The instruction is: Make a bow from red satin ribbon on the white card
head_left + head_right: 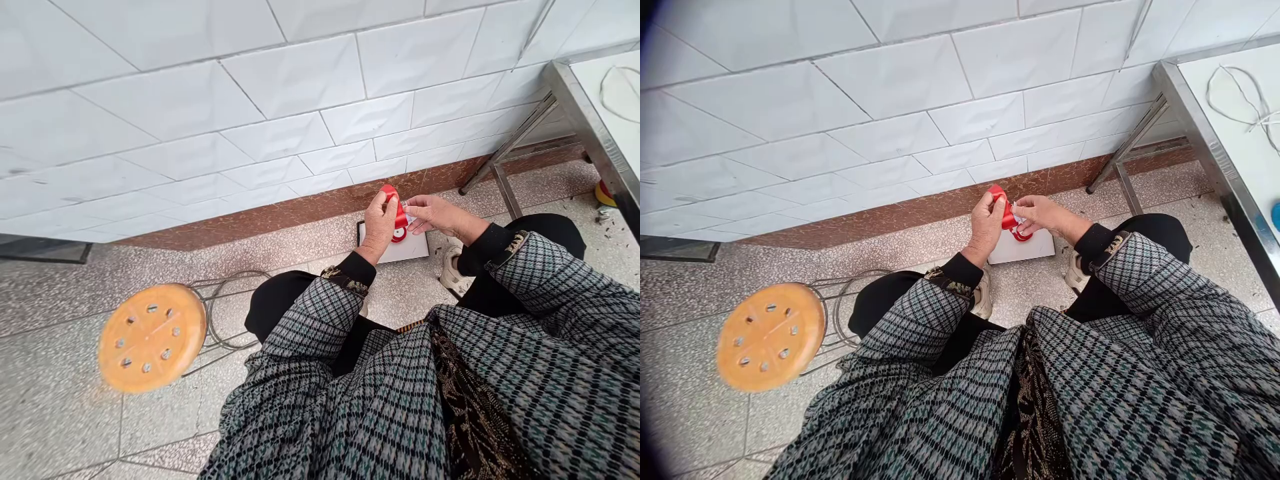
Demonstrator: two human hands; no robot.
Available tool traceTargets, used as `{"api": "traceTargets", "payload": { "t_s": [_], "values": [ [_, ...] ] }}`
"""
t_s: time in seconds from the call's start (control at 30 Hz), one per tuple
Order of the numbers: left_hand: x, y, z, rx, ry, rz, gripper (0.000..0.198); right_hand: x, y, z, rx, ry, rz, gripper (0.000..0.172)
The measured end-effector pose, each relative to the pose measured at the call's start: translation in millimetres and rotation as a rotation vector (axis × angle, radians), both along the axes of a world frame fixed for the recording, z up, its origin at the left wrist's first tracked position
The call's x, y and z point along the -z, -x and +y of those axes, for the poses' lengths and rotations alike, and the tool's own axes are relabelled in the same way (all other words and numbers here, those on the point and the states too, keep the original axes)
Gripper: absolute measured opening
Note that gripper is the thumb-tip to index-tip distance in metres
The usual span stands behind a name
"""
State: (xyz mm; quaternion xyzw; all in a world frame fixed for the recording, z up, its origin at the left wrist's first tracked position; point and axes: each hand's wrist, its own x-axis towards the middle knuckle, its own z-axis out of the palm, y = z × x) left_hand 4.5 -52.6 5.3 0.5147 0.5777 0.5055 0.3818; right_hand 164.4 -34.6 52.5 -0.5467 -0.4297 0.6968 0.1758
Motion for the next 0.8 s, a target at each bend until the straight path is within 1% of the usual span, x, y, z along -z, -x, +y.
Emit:
{"api": "traceTargets", "payload": {
  "t_s": [0.1, 0.17, 0.27, 0.4, 0.57, 0.67, 0.73, 0.8],
  "values": [
    [-0.9, -2.5, -0.1, -0.004, 0.064, -0.127, 0.025, 1.7, 0.9, -0.2, -0.008, -0.054, -0.017, 0.008],
    [-2.0, -3.8, -0.3, -0.007, 0.126, -0.256, 0.022, 2.8, 1.0, -0.3, -0.026, -0.13, -0.049, 0.01],
    [-3.5, -4.1, 0.3, -0.016, 0.204, -0.429, 0.016, 4.3, 0.0, 0.2, -0.088, -0.287, -0.114, 0.018],
    [-4.6, -2.8, 2.5, -0.037, 0.302, -0.567, 0.008, 5.8, -2.9, 1.0, -0.182, -0.514, -0.16, 0.029],
    [-6.1, -0.4, 3.7, -0.008, 0.396, -0.646, 0.005, 5.1, -5.5, -1.0, -0.277, -0.692, -0.179, 0.04],
    [-6.6, 0.2, 3.8, 0.012, 0.416, -0.646, 0.004, 4.5, -5.6, -2.4, -0.304, -0.745, -0.2, 0.042],
    [-6.6, -0.1, 4.0, 0.009, 0.379, -0.623, 0.005, 4.4, -5.1, -2.9, -0.307, -0.753, -0.211, 0.044],
    [-7.1, -0.2, 3.9, -0.004, 0.292, -0.562, 0.008, 4.1, -4.5, -2.9, -0.288, -0.733, -0.197, 0.044]
  ]
}}
